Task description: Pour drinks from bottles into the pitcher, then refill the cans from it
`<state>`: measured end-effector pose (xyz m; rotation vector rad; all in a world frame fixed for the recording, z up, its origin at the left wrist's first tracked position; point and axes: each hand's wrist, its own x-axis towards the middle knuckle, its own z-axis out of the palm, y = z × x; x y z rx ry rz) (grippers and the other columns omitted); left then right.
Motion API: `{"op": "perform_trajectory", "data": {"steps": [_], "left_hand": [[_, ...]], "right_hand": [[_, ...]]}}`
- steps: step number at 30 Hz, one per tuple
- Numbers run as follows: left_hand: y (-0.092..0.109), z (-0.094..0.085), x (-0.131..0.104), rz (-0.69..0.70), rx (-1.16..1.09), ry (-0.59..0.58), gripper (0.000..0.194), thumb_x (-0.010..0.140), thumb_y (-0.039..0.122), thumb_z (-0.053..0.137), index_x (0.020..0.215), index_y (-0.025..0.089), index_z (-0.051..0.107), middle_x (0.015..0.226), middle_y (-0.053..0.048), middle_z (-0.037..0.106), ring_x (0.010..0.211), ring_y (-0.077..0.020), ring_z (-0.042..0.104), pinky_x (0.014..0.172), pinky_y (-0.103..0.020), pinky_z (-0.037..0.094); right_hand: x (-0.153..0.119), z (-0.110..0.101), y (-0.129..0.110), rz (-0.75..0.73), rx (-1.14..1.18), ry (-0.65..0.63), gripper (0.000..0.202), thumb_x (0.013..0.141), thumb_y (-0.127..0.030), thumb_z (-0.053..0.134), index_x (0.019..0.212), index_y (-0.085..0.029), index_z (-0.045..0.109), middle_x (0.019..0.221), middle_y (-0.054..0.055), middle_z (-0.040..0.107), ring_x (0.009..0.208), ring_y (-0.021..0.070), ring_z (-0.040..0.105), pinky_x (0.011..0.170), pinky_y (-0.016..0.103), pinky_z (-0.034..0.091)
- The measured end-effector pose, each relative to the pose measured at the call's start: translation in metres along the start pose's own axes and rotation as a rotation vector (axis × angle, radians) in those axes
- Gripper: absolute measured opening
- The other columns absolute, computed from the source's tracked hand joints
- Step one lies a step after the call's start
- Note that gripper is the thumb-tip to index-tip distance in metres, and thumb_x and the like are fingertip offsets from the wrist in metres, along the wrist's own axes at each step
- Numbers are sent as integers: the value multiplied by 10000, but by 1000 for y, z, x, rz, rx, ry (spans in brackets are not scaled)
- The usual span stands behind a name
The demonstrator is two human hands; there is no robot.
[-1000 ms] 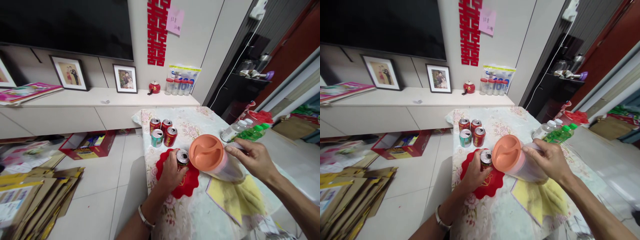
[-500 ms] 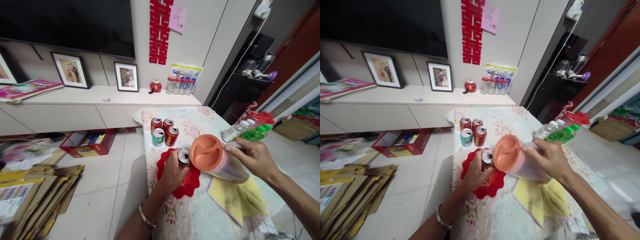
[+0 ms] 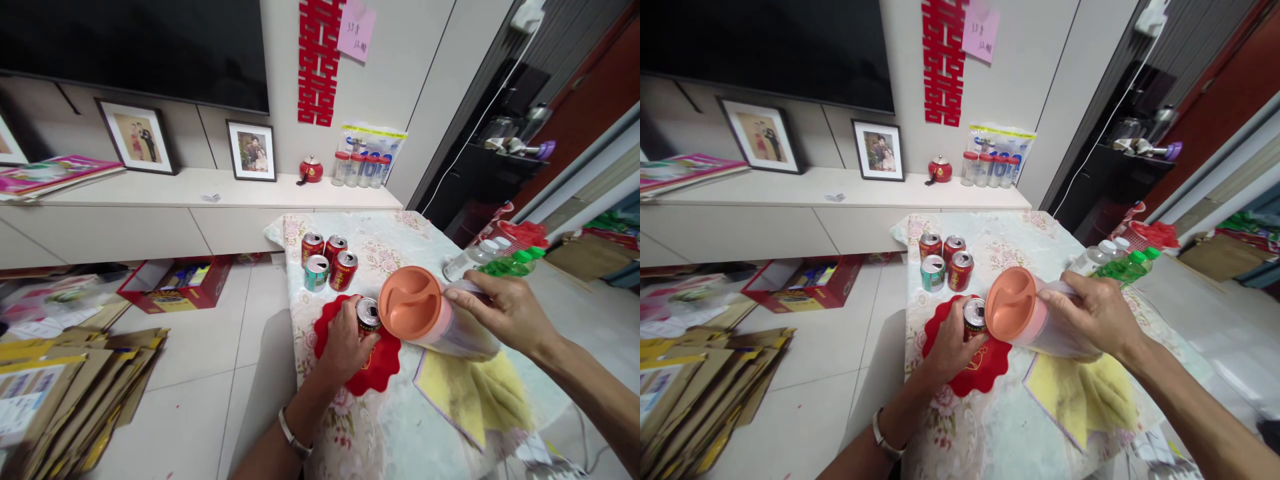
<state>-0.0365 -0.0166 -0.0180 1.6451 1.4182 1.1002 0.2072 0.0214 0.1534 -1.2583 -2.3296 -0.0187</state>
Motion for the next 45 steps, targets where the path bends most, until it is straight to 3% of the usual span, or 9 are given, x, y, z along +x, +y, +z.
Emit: {"op": "perform_trajectory", "data": {"steps": [13,19,45], "left_hand": [[2,-1,-1,9,-15,11,693,785,273,664,1430,188,423,1393,-180,605,1326,-370,578,1073,-533,493],[2,-1,-1,7,-14,13,687,786,278,671,1427,211,435,1389,-163,611,1301,-365,602,1058,-537,510],[4,-1,-1,0,-27,23,672,781,260,679,1409,221,444,1375,-154,623,1295,-370,605,1057,-552,507]], "right_hand": [[6,-2,-2,-64,-39,-3,541,969,-617,557,604,-242,423,486,-67,343,433,98,334,458,286,266],[12,-8,-9,-41,-42,-47,583,957,-679,515,576,-247,424,465,-58,350,423,104,333,456,294,267],[11,-8,-3,-14,-53,-81,577,955,-697,506,593,-252,443,473,-47,382,436,112,351,461,305,286]]}}
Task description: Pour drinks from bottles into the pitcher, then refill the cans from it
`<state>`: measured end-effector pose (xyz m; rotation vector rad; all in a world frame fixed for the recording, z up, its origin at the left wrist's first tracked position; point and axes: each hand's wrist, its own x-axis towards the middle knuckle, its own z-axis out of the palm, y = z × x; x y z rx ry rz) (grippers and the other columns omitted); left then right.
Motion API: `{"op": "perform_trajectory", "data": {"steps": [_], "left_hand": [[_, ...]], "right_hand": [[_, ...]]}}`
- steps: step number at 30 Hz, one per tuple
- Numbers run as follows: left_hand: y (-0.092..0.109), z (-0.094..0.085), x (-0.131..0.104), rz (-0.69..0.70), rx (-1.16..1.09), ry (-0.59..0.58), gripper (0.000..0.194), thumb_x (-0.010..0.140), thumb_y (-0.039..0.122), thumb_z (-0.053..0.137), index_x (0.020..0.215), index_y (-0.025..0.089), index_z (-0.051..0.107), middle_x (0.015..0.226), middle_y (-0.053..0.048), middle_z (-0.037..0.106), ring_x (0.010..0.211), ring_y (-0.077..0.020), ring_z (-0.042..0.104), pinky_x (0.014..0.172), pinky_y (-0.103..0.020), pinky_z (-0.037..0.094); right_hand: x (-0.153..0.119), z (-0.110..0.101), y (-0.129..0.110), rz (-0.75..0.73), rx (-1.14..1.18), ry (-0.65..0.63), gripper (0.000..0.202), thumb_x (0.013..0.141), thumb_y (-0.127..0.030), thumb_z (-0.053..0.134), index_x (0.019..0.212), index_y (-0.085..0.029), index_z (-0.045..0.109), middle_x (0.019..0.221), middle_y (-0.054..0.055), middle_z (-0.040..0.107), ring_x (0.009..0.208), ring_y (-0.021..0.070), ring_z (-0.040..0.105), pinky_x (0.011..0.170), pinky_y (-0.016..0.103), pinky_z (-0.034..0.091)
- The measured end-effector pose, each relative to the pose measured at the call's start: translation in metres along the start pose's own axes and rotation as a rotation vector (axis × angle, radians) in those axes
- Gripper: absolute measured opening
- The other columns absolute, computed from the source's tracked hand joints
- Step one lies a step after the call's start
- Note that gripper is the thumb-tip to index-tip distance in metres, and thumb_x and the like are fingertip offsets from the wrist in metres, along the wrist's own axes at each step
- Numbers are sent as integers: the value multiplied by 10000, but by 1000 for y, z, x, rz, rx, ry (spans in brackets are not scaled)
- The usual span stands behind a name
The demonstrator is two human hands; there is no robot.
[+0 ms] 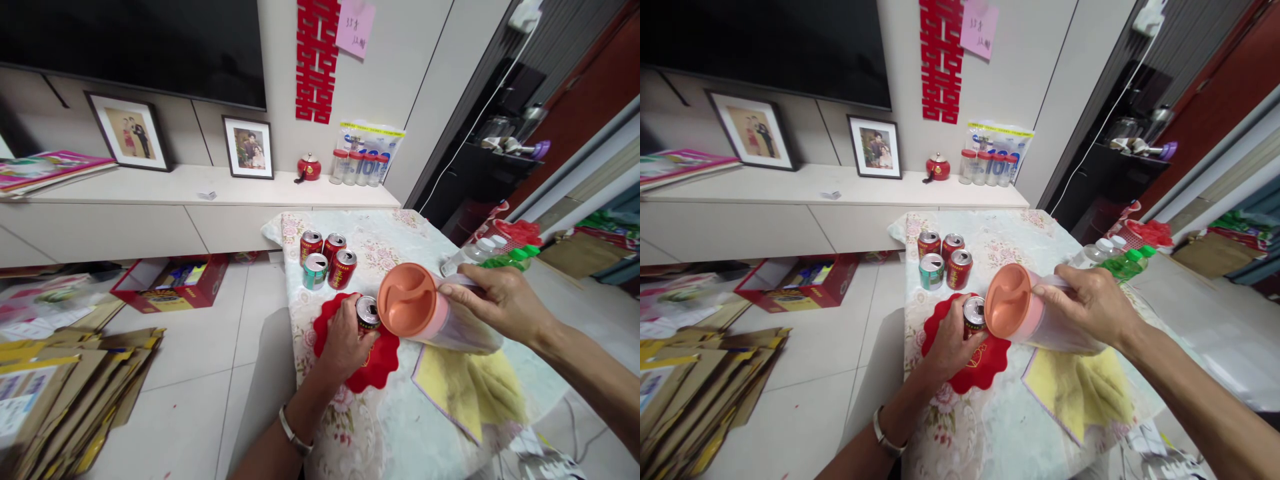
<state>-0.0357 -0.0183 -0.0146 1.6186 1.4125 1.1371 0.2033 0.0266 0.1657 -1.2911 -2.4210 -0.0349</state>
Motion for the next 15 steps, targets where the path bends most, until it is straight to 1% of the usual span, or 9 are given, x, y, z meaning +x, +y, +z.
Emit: {"op": "perform_trajectory", "data": {"steps": [4,10,15], "left_hand": [[1,0,0,-5,-4,-1,674,778,260,685,1408,242,445,1383,-156,625,1269,-363,623,1032,-530,525],[2,0,0,-17,-2,-3,667,781,256,683,1405,210,452,1382,-164,627,1277,-367,617,1040,-530,520],[2,-1,-1,-18,10,-4,671,782,257,687,1408,228,448,1390,-147,625,1273,-362,623,1046,-528,519]], "right_hand": [[0,0,0,1,5,-6,576,953,-698,506,600,-245,464,478,-46,391,438,112,359,461,299,288],[0,1,0,7,13,3,577,946,-697,514,593,-248,439,471,-50,379,431,112,356,456,296,280],[0,0,-1,24,12,-18,571,957,-692,505,600,-250,448,477,-41,387,439,115,368,459,310,294]]}}
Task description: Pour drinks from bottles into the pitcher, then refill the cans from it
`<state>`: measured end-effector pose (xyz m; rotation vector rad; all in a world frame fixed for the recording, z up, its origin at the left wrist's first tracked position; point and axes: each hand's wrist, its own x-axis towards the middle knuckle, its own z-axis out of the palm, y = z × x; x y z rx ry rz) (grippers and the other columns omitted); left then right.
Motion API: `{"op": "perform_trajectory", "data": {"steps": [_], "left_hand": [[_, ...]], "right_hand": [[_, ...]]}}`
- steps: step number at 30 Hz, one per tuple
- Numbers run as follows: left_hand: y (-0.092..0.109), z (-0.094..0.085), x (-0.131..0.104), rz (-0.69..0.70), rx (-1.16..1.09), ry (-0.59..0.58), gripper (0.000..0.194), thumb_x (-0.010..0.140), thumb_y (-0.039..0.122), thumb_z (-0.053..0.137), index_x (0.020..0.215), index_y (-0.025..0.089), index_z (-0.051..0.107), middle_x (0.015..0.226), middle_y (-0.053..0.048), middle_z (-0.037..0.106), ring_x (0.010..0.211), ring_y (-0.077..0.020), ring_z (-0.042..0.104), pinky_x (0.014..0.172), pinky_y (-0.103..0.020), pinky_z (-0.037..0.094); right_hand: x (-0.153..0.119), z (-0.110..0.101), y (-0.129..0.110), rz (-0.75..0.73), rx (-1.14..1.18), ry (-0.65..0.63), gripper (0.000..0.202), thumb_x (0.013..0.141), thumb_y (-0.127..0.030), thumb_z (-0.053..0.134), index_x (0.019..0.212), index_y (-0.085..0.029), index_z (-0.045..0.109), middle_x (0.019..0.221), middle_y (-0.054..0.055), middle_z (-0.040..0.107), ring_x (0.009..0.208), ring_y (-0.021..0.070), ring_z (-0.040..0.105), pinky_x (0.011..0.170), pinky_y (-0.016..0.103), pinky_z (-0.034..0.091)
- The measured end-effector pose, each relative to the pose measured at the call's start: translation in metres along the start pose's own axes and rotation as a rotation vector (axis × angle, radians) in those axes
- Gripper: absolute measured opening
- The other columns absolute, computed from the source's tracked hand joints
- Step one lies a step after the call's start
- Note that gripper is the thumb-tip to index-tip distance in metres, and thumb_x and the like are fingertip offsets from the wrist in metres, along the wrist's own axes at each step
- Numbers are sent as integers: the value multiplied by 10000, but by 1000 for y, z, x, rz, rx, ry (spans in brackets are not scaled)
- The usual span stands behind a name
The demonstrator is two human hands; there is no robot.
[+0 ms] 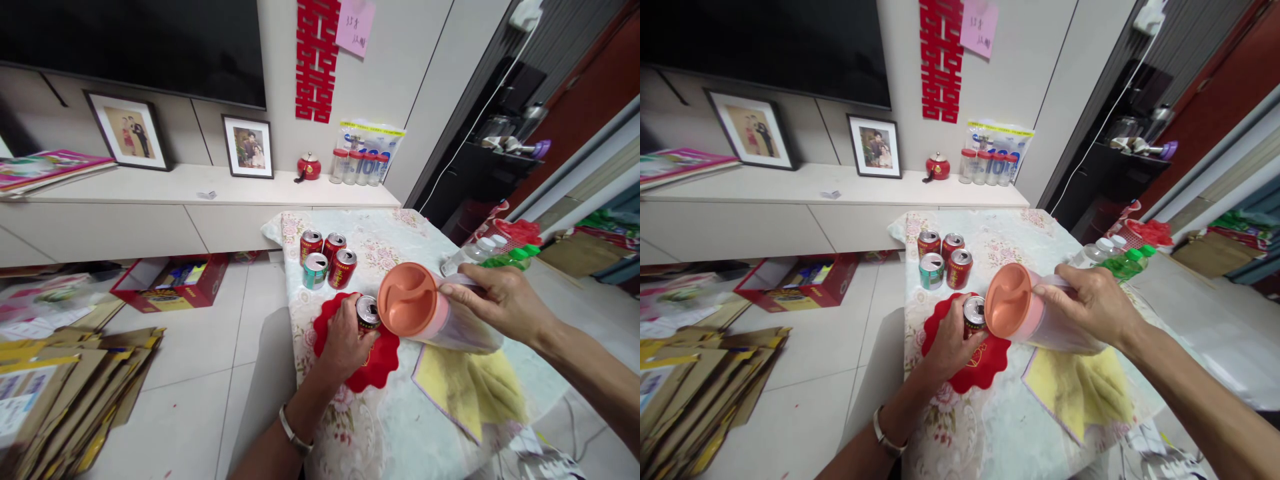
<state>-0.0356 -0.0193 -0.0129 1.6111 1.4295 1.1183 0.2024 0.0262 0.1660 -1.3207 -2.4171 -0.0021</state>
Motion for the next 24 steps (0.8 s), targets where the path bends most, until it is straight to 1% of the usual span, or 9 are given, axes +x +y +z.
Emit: {"op": "perform_trajectory", "data": {"steps": [5,10,13,17,21,24], "left_hand": [[-2,1,0,11,-15,6,665,779,248,688,1400,252,447,1372,-143,630,1272,-359,621,1051,-535,518],[-1,1,1,15,-11,-2,681,774,233,688,1406,213,436,1382,-167,612,1303,-382,594,1075,-567,497],[0,0,1,15,-12,-2,675,775,234,688,1405,221,443,1375,-167,616,1307,-387,590,1083,-571,492],[1,0,1,7,-18,-7,674,781,239,685,1408,193,444,1382,-187,612,1297,-397,593,1078,-584,489],[-1,1,1,10,-12,-5,675,780,238,684,1409,223,441,1384,-163,614,1287,-377,602,1062,-560,502],[-1,1,1,7,-4,-12,690,775,240,688,1414,214,428,1393,-163,605,1307,-375,586,1077,-564,485]], "right_hand": [[0,-1,0,-20,-1,11,575,958,-688,511,593,-250,438,471,-45,384,434,107,355,451,301,291],[0,0,1,-31,-12,17,569,959,-680,513,596,-247,450,469,-52,378,428,107,354,445,293,287],[0,1,2,-38,-6,16,562,963,-666,517,593,-248,448,470,-53,382,425,107,363,443,289,288],[0,0,2,-34,-1,13,566,959,-675,517,594,-248,451,474,-50,384,429,109,360,442,290,286],[0,-1,1,-19,3,1,577,961,-689,499,592,-250,439,473,-44,384,435,109,358,446,294,289],[1,-1,0,-13,5,-8,587,953,-710,495,595,-248,450,470,-48,378,433,107,354,447,292,287]]}}
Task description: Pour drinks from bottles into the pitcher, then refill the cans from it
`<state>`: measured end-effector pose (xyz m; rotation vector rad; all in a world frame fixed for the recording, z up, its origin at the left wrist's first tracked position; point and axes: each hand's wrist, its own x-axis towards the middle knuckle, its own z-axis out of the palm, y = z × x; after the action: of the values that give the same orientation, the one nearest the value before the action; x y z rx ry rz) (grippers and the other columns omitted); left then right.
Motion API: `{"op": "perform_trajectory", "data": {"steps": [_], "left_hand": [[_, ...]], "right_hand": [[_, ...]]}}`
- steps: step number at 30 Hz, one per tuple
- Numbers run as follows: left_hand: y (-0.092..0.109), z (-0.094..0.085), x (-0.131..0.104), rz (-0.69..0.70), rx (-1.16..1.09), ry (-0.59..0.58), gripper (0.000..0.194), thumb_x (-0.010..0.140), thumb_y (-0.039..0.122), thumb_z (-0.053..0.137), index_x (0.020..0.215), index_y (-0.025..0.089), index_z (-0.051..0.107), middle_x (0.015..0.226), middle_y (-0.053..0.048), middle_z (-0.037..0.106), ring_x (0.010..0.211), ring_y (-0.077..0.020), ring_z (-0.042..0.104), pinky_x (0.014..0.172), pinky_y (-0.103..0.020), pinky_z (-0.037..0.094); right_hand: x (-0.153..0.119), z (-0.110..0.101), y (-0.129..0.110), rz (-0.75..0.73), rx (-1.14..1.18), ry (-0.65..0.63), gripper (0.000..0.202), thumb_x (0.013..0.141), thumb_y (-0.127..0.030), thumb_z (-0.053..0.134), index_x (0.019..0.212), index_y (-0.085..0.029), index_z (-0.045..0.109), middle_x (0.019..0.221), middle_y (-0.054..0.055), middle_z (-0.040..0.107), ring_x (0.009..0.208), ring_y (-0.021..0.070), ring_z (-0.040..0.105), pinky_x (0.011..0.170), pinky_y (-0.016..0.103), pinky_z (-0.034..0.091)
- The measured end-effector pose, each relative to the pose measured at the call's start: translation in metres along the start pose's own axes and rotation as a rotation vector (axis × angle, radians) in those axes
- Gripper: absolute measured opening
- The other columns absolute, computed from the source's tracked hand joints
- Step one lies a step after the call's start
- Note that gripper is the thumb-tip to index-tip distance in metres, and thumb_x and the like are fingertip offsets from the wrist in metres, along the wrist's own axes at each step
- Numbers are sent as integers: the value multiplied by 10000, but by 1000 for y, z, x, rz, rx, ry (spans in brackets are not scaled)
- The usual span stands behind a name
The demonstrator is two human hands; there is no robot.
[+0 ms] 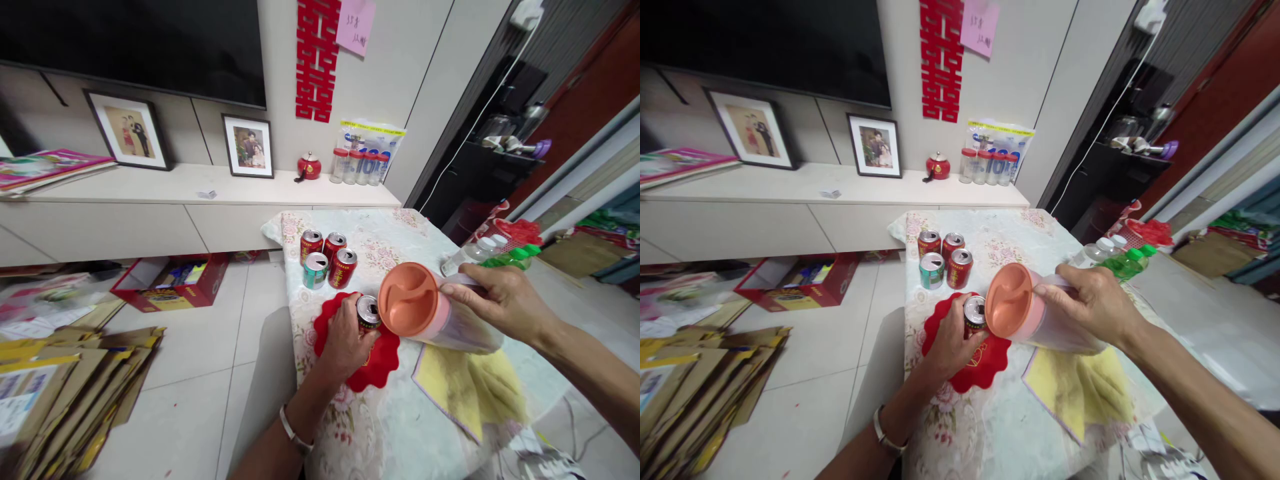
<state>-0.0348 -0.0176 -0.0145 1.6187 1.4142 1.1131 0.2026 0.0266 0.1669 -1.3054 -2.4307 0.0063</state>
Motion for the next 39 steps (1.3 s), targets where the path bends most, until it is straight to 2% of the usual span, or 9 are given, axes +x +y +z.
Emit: {"op": "perform_trajectory", "data": {"steps": [7,12,18,23,28,39], "left_hand": [[1,-1,-1,3,-7,4,683,780,245,681,1415,172,440,1368,-186,616,1270,-382,609,1025,-539,514],[0,0,-1,7,0,15,685,774,253,689,1413,236,443,1378,-154,621,1275,-368,613,1036,-533,513],[0,0,-1,8,-17,9,674,788,270,691,1411,187,449,1371,-177,621,1264,-381,619,1031,-560,521],[-1,1,-1,18,-24,17,678,785,266,700,1409,232,436,1368,-162,621,1285,-380,604,1061,-572,504],[-1,1,-1,17,-20,8,677,788,267,687,1411,206,429,1376,-181,613,1305,-393,591,1071,-584,489],[-2,0,-1,24,-15,13,680,779,281,685,1412,236,441,1374,-159,619,1286,-373,602,1068,-561,497]], "right_hand": [[1,-1,-2,10,0,-13,589,953,-722,487,609,-243,473,482,-43,403,444,113,377,458,296,302],[2,-2,-4,18,1,-22,608,944,-744,472,593,-248,449,468,-38,392,435,110,361,452,305,297],[1,-2,0,30,-20,-41,606,942,-752,465,606,-247,467,477,-31,423,440,119,396,468,312,315],[1,-1,1,27,-31,-36,607,942,-753,461,603,-250,466,476,-30,420,438,121,398,466,313,310],[1,-1,0,26,-22,-32,606,936,-750,479,598,-248,457,479,-39,403,444,116,381,459,302,309],[2,-2,1,14,-20,-34,596,940,-740,481,598,-252,454,477,-40,404,438,116,383,449,301,313]]}}
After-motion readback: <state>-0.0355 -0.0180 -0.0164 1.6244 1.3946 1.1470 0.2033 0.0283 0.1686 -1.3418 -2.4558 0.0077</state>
